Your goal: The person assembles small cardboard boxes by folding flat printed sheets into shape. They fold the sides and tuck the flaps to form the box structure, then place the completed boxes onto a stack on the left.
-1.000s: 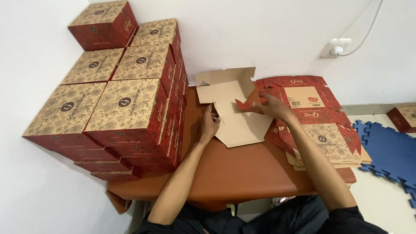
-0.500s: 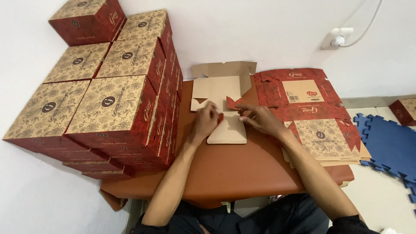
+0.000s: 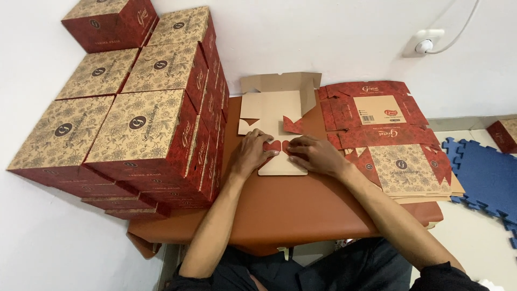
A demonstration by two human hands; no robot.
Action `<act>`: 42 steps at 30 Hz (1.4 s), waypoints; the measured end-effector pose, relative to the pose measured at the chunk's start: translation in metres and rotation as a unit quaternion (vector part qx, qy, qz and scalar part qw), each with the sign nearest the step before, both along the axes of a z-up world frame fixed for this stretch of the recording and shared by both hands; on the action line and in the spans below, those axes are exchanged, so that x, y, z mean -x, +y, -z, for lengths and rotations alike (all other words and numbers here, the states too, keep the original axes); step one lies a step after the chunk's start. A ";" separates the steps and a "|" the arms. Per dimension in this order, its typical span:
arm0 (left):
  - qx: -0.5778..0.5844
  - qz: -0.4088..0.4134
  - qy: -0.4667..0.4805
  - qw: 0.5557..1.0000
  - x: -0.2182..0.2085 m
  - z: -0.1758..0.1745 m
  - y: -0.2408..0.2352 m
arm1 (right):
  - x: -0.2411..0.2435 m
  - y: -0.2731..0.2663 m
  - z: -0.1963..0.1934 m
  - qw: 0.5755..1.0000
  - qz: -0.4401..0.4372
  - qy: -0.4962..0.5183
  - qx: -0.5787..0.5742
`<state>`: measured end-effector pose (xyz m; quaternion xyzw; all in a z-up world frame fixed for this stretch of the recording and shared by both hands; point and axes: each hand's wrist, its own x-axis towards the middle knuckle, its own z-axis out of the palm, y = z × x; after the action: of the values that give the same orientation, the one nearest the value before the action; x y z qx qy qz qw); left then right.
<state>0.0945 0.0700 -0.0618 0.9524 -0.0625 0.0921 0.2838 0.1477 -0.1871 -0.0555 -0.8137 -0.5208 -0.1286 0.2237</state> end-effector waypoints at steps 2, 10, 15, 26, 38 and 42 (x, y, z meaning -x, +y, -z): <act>-0.023 0.010 -0.006 1.000 0.006 -0.011 -0.002 | 0.009 0.005 -0.005 1.000 0.009 -0.024 -0.007; 0.031 -0.033 -0.018 0.999 0.005 -0.014 -0.006 | 0.024 0.007 -0.033 0.989 0.131 -0.052 0.034; -0.087 -0.005 -0.047 0.995 -0.012 0.025 0.010 | -0.014 -0.012 -0.006 0.994 0.108 -0.003 0.023; -0.075 0.096 0.100 0.988 0.015 -0.025 -0.015 | -0.029 -0.048 -0.038 0.985 0.169 0.040 -0.014; -0.073 0.021 0.049 0.996 0.012 -0.011 -0.033 | -0.026 -0.029 -0.001 0.969 0.123 -0.202 0.074; -0.073 0.030 0.069 0.994 0.015 -0.016 -0.028 | -0.009 -0.015 -0.017 0.968 0.185 -0.164 0.052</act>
<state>0.0796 0.0424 -0.0459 0.9723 -0.0779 0.0128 0.2199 0.1569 -0.2023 -0.0380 -0.8743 -0.3965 -0.2722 0.0651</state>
